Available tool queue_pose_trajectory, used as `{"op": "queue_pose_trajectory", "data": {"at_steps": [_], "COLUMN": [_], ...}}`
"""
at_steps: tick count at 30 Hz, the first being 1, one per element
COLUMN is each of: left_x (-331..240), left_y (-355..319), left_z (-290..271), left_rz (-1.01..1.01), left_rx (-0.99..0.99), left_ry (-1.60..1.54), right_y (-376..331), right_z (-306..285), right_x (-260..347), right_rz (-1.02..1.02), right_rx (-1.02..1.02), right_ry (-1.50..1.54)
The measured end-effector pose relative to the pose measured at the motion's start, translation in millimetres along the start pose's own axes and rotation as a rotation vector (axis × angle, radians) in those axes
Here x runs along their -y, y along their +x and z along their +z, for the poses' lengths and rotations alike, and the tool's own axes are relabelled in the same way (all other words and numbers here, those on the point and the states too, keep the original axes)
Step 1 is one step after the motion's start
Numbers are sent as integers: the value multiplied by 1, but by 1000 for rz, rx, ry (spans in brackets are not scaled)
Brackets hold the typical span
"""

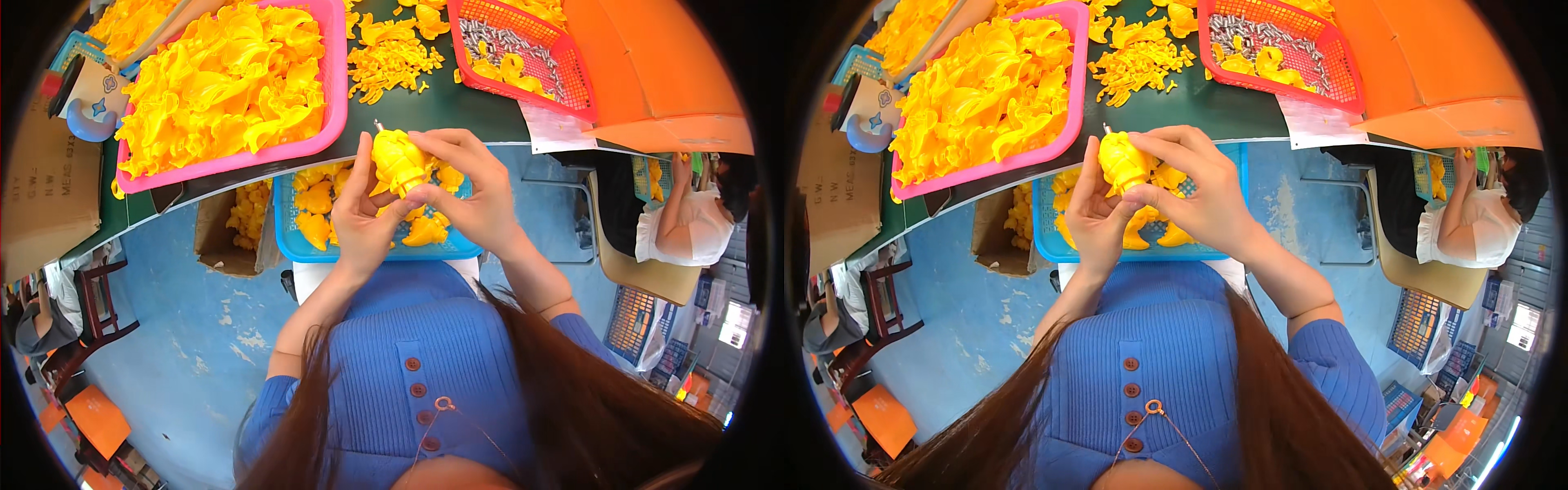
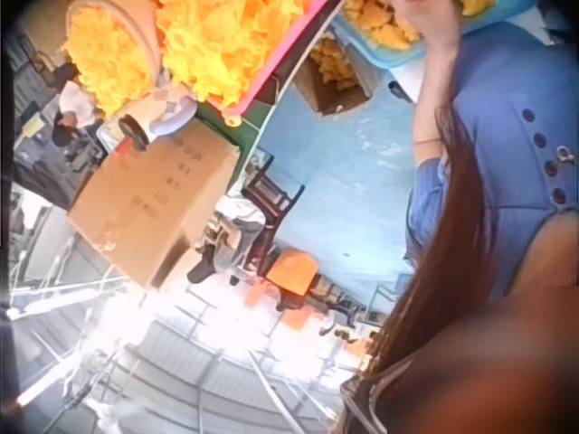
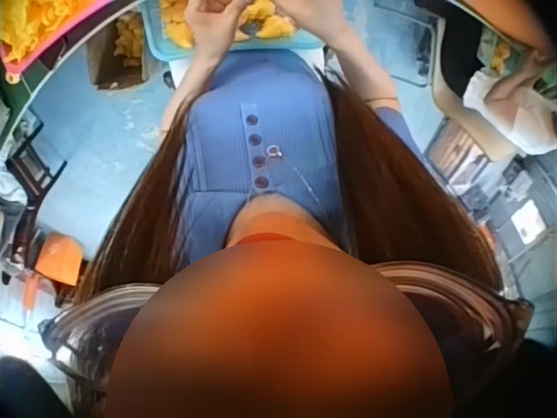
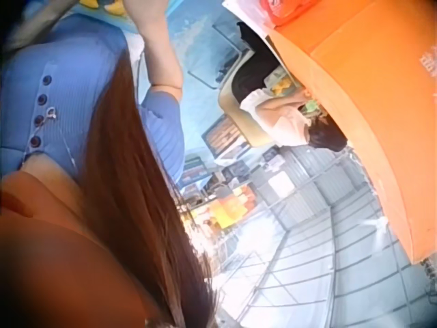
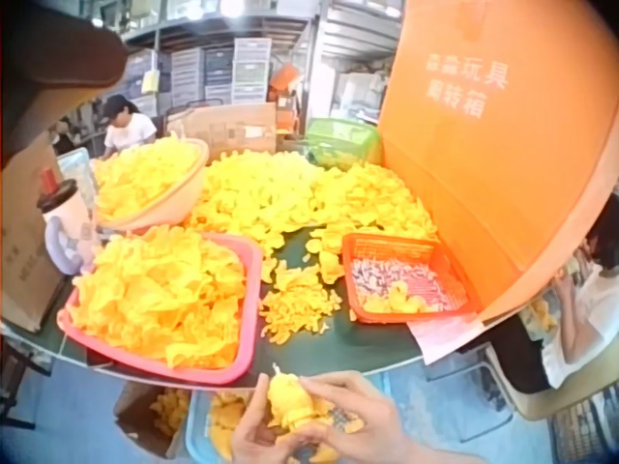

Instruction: Assembling yellow toy ducks by inserting small components into the rubber bodies.

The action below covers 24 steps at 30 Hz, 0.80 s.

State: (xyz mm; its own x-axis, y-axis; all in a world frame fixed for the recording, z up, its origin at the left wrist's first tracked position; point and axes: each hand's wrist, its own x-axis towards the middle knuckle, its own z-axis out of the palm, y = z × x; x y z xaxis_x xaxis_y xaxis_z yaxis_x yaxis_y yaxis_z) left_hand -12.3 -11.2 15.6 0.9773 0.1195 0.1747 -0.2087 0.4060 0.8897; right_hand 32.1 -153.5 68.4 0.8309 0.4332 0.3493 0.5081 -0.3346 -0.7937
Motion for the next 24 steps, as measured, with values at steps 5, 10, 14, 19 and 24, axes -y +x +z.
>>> {"op": "queue_pose_trajectory", "data": {"at_steps": [5,10,14,19,24], "left_x": [-2,-2,-4,-5,3], "left_y": [-1,-2,-1,-2,1], "left_z": [-1,-2,-2,0,-1], "left_rz": [-38,-41,-56,-81,27], "left_rx": [51,67,60,30,-24], "left_ry": [-16,-61,5,32,88], "right_y": [-1,-5,-10,-12,-8], "right_z": [-3,-3,5,10,12], "right_x": [-1,1,-9,-17,-2], "right_rz": [-69,-62,-58,4,-10], "right_rx": [8,6,-23,7,24], "right_ry": [-43,-65,15,131,100]}}
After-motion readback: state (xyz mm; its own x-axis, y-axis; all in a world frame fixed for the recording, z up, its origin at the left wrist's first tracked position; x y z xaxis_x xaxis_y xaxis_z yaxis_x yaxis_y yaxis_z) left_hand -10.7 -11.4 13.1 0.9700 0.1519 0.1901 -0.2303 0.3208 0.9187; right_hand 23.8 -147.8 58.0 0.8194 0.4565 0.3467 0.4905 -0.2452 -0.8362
